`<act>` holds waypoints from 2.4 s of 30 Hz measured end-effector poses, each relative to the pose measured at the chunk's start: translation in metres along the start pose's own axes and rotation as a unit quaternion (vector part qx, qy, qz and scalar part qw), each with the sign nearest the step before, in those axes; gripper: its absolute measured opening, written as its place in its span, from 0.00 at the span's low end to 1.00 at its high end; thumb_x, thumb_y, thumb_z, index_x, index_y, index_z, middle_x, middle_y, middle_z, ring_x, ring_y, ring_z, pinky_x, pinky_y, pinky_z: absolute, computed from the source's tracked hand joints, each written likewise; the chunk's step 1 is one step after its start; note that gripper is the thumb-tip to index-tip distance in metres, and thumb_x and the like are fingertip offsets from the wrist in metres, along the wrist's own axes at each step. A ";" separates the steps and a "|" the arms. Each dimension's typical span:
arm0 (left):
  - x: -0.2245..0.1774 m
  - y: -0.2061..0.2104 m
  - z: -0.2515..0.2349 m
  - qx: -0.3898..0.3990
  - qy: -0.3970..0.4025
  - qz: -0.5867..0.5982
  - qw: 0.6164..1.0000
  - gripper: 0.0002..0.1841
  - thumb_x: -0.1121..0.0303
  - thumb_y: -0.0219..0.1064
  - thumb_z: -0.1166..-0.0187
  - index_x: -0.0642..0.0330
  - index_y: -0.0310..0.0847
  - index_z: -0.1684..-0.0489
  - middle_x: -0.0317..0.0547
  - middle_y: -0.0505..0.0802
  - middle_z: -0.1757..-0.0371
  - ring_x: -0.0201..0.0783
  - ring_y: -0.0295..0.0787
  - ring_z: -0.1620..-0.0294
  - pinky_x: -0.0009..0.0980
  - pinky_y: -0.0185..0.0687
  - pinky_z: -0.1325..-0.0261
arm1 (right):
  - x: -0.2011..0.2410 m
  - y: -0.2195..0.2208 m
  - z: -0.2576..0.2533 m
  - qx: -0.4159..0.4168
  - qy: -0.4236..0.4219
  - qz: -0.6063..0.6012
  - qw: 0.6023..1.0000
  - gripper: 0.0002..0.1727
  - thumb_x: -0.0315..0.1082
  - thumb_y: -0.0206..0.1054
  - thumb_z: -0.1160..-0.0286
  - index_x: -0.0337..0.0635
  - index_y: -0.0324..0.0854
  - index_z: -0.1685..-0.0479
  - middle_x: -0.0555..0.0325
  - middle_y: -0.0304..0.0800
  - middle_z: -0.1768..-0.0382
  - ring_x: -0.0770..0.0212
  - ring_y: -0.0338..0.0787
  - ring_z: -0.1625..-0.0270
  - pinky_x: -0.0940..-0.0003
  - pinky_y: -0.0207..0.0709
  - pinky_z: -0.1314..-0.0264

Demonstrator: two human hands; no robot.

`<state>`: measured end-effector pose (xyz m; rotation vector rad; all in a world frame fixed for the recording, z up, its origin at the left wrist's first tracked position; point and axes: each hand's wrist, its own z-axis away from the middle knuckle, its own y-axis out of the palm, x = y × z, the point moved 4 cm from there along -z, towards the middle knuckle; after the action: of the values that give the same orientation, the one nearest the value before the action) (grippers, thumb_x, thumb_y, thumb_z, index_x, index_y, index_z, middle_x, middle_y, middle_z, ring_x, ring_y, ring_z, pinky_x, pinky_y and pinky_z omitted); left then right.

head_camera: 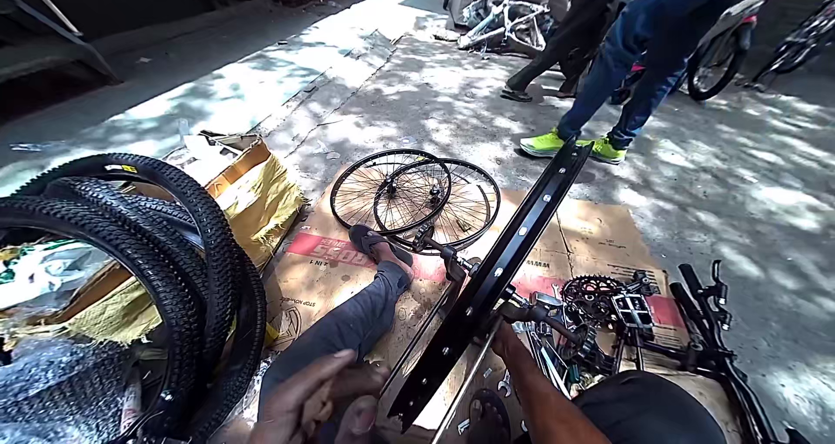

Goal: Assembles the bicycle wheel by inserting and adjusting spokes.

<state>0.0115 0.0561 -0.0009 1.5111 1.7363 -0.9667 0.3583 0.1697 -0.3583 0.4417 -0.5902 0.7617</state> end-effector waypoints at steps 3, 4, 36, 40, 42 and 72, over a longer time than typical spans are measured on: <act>-0.003 -0.003 -0.015 0.039 0.032 -0.021 0.998 0.28 0.53 0.77 0.25 0.40 0.76 0.25 0.40 0.90 0.33 0.42 0.91 0.36 0.41 0.92 0.37 | 0.002 0.002 0.001 0.002 -0.017 0.010 1.000 0.22 0.48 0.45 0.06 0.40 0.76 0.40 0.43 0.86 0.55 0.47 0.86 0.58 0.46 0.80 0.61; 0.008 0.001 -0.007 0.070 0.017 -0.053 0.996 0.30 0.53 0.81 0.29 0.47 0.78 0.28 0.46 0.90 0.33 0.42 0.90 0.36 0.42 0.91 0.37 | 0.004 0.003 0.002 0.004 -0.022 0.012 1.000 0.22 0.48 0.45 0.06 0.40 0.76 0.40 0.42 0.87 0.55 0.47 0.87 0.58 0.47 0.80 0.61; 0.058 0.008 0.051 0.197 -0.080 -0.265 0.941 0.35 0.43 0.79 0.31 0.59 0.84 0.31 0.50 0.94 0.40 0.44 0.92 0.40 0.44 0.88 0.37 | 0.010 0.009 0.024 -0.006 -0.025 0.000 1.000 0.24 0.50 0.41 0.05 0.40 0.75 0.42 0.45 0.84 0.56 0.50 0.84 0.58 0.52 0.78 0.63; 0.069 0.011 0.064 0.238 -0.097 -0.319 0.912 0.20 0.51 0.74 0.25 0.59 0.92 0.50 0.49 0.97 0.54 0.45 0.96 0.52 0.45 0.92 0.51 | 0.009 0.008 0.020 0.001 -0.029 0.000 1.000 0.25 0.50 0.40 0.05 0.40 0.75 0.43 0.45 0.84 0.56 0.50 0.85 0.58 0.52 0.79 0.62; 0.043 0.002 0.050 0.112 -0.021 -0.197 0.974 0.18 0.58 0.75 0.23 0.60 0.88 0.43 0.48 0.97 0.52 0.38 0.95 0.51 0.37 0.92 0.46 | 0.010 0.011 0.022 0.001 -0.036 0.004 0.999 0.24 0.49 0.41 0.05 0.41 0.76 0.45 0.46 0.84 0.58 0.51 0.84 0.60 0.54 0.79 0.64; 0.029 0.001 0.033 0.054 0.033 -0.086 0.994 0.35 0.55 0.77 0.25 0.44 0.69 0.16 0.47 0.86 0.26 0.42 0.87 0.29 0.43 0.88 0.31 | 0.008 0.007 0.015 -0.003 -0.030 0.017 0.999 0.19 0.44 0.46 0.06 0.39 0.76 0.42 0.44 0.86 0.54 0.51 0.86 0.58 0.54 0.80 0.63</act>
<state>0.0086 0.0432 -0.0432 1.4940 1.9140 -1.1244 0.3523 0.1693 -0.3408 0.4514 -0.6564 0.7810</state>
